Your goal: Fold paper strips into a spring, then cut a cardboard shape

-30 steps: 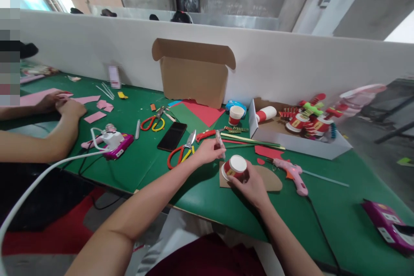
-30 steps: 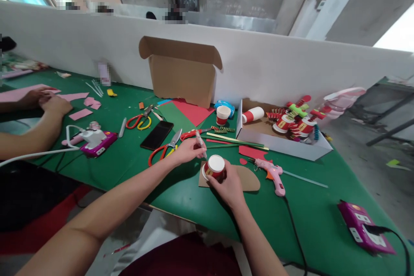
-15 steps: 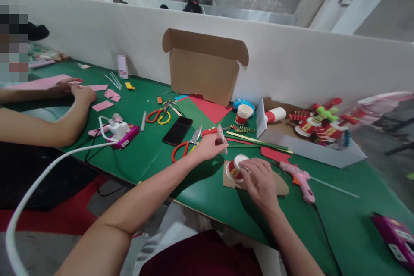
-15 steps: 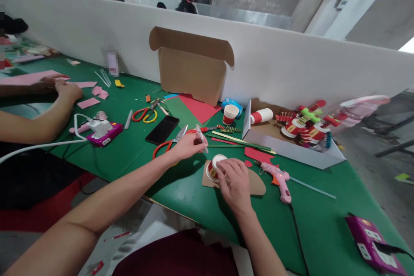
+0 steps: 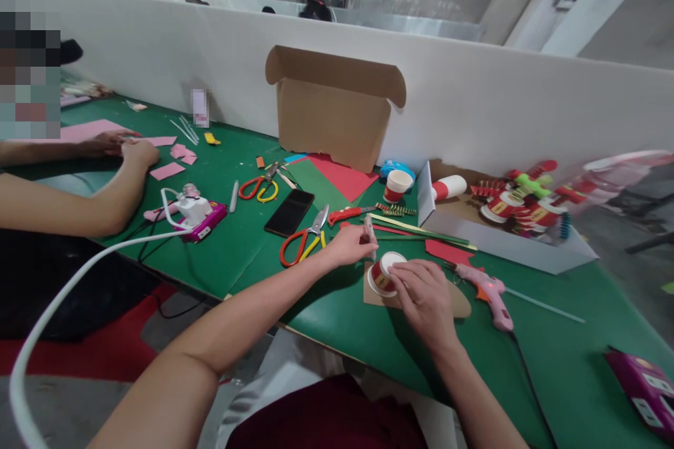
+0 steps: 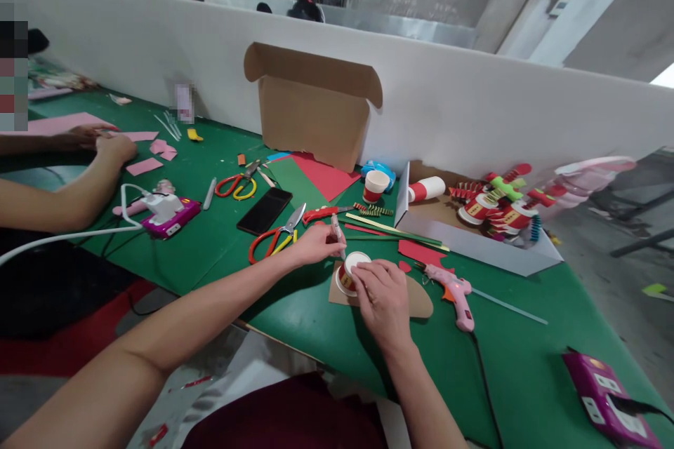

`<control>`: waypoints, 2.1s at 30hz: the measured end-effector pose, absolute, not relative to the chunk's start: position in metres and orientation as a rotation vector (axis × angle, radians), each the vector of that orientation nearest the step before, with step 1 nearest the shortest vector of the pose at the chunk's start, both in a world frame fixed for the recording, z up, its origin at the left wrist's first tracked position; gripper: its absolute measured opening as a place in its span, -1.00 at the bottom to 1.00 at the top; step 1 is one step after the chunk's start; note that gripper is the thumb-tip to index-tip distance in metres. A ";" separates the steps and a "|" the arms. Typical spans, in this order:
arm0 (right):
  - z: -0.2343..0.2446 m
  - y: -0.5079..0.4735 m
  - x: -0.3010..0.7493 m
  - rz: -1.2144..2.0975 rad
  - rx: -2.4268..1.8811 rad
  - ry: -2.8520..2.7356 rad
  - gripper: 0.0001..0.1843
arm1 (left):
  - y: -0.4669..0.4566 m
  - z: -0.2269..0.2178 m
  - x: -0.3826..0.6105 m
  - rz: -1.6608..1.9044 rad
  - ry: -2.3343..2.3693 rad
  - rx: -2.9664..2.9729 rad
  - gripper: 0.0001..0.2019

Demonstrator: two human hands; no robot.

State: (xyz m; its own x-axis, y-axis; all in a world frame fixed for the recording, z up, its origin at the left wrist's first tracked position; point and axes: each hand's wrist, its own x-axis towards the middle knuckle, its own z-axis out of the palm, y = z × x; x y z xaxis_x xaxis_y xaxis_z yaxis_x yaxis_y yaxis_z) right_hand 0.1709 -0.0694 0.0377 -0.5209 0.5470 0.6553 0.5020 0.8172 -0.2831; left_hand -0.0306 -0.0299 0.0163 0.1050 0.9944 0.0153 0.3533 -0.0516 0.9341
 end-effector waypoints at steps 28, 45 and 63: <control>0.039 -0.071 0.169 0.121 -0.787 -2.200 -0.82 | -0.048 0.021 -0.034 0.960 1.437 1.522 -0.97; 0.038 -0.072 0.168 0.148 -0.802 -2.182 -0.83 | -0.074 0.021 -0.032 1.029 1.494 1.527 -0.95; 0.040 -0.077 0.166 0.158 -0.813 -2.167 -0.82 | -0.102 0.022 -0.026 1.070 1.625 1.584 -0.94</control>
State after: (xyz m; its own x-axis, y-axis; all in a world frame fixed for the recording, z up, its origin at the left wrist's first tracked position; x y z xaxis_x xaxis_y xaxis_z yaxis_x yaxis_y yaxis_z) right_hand 0.1657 -0.0767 0.0396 -0.4745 0.6004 0.6438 0.5005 0.7856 -0.3638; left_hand -0.0256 -0.1019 0.0218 -0.0863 0.9909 0.1033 0.4869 -0.0485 0.8721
